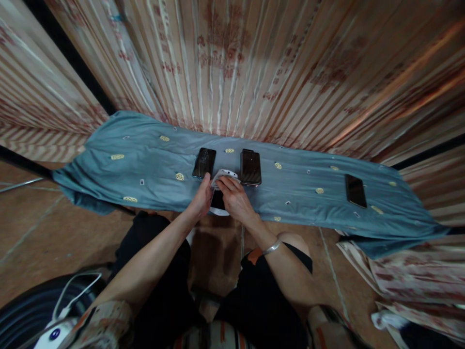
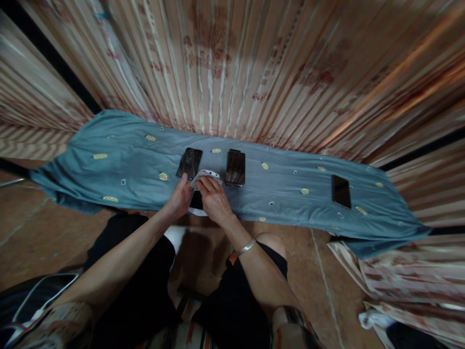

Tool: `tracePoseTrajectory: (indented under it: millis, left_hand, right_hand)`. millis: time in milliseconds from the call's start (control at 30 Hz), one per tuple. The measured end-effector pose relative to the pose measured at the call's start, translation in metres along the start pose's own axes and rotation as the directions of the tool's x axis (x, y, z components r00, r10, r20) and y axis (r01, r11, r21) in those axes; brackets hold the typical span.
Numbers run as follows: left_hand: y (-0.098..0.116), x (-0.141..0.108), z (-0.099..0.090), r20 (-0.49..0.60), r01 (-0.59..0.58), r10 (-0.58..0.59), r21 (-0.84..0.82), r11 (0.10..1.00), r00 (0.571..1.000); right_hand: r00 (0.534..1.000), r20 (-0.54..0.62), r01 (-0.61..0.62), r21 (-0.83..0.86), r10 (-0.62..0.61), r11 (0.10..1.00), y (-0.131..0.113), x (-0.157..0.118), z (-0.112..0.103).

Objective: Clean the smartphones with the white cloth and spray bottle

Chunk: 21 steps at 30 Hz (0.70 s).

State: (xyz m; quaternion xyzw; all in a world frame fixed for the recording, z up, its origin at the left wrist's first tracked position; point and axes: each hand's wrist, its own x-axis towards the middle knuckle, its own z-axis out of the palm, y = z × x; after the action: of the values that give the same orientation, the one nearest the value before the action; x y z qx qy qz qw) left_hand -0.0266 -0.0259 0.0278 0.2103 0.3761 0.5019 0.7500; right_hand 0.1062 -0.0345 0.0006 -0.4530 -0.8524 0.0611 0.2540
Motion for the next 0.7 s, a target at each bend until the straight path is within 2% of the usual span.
tracePoseTrajectory:
  millis: [300,700]
  left_hand:
    - [0.0002,0.0018,-0.0062,0.056,0.027,-0.025,-0.030,0.999,0.998]
    - [0.0080,-0.0025,-0.0014,-0.007,0.054,-0.054,-0.017,0.998,0.999]
  right_hand:
    - [0.999,-0.027,-0.019,-0.004,0.019,1.000,0.0038,0.0020,-0.0015]
    - [1.000,-0.016,-0.005,-0.016,0.004,1.000,-0.0013,0.0007,0.0018]
